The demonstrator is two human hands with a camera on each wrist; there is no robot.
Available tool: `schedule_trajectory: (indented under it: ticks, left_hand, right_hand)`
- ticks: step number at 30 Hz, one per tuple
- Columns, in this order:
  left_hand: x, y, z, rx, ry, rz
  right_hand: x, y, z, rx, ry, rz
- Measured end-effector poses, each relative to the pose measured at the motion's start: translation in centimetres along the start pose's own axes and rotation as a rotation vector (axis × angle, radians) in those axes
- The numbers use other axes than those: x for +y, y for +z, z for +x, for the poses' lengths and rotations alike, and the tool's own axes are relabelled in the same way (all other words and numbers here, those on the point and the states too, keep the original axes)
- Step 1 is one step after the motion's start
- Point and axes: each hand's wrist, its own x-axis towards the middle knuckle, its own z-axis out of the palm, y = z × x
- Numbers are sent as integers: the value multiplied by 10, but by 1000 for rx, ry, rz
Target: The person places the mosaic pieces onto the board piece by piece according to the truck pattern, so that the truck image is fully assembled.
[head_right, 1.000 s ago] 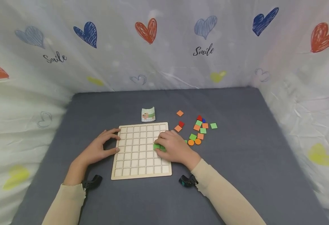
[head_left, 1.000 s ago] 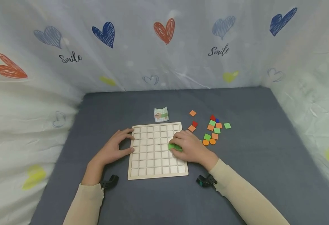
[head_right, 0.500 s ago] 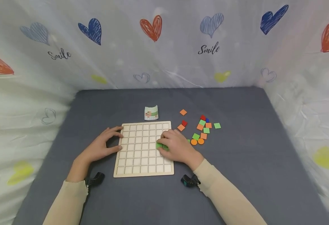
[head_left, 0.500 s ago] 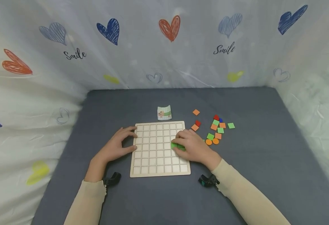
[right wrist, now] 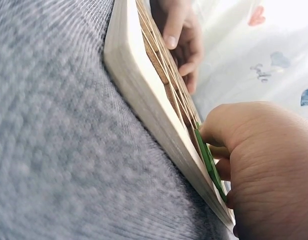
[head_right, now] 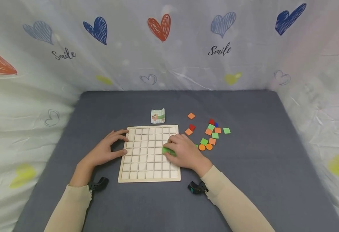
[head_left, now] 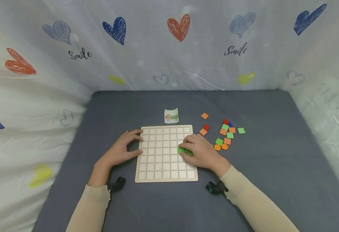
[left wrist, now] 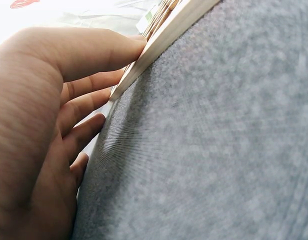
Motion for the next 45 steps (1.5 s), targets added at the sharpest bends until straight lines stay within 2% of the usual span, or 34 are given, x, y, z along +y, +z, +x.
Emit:
schedule_trajectory:
  ticks: [5, 10, 19, 26, 37, 45]
  left_hand:
    - [2, 1, 3, -17, 1, -3]
    - [0, 0, -1, -3, -3, 6]
    - [1, -2, 0, -7, 0, 13]
    - [0, 1, 0, 13, 17, 18]
    - [5, 7, -3, 2, -3, 5]
    - [5, -1, -4, 10, -2, 13]
  right_hand:
    - [-1, -1, -4, 32, 2, 2]
    - [-2, 1, -2, 48, -17, 21]
    - [-1, -3, -5, 42, 32, 2]
    - [7, -11, -11, 99, 20, -20]
    - [13, -24, -32, 153, 97, -72]
    - [24, -35, -47, 201, 155, -91]
